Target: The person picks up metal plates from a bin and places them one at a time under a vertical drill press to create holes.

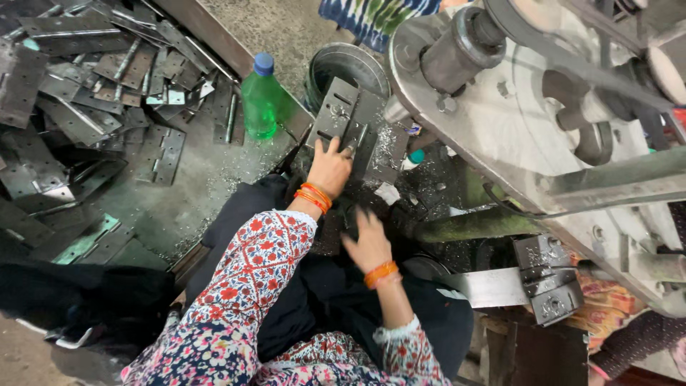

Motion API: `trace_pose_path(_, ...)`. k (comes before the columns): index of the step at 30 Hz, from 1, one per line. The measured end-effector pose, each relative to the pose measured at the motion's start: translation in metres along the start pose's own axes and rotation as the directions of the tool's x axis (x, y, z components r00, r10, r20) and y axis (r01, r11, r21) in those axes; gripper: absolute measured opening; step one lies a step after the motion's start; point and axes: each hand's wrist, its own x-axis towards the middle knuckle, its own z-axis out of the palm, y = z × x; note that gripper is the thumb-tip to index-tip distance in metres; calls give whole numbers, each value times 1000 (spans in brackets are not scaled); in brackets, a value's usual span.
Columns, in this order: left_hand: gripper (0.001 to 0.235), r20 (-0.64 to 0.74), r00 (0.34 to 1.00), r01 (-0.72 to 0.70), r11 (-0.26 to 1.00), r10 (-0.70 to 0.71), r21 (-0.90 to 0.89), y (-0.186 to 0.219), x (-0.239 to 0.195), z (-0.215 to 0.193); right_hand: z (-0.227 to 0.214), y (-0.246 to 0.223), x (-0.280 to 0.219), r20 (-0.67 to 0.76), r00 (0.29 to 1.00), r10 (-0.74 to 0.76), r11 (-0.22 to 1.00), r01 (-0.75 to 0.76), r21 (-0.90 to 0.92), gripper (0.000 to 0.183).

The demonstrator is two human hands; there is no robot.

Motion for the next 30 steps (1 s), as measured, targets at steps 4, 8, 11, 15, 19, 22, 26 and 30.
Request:
trace_pose_path(4,22,-63,998,17,999,-19,-30,-3,8,7,48,15,-30,149,965,215,974,-202,-100,95)
trace_pose_path(8,24,-12,1000,2,1000,-2,-16,-4,6,2,119,37,-54,-81,977,199,978,-193,84,85)
trace_pose_path(11,36,-78,997,23,998,-28,-53,-3,2,-2,161,56,-54,-69,968,243,964,-234,123,80)
trace_pose_path(15,42,-64,996,55,998,-58,-38,-2,-3,-6,176,65,-57,-154,968,198,966,-166,197,77)
trace_pose_path(19,35,-104,990,97,995,-95,10,6,-8,-10,154,54,-49,45,949,311,936,-314,159,81)
trace_pose_path(22,29,96,986,141,988,-135,-60,5,-2,-11,115,55,-50,-19,986,168,974,-163,159,84)
trace_pose_path(26,34,-91,978,180,981,-186,-65,6,15,6,87,62,-30,70,970,231,971,-234,46,78)
trace_pose_path(30,28,-67,980,185,983,-186,-9,8,27,10,144,59,-46,79,958,277,956,-283,80,85)
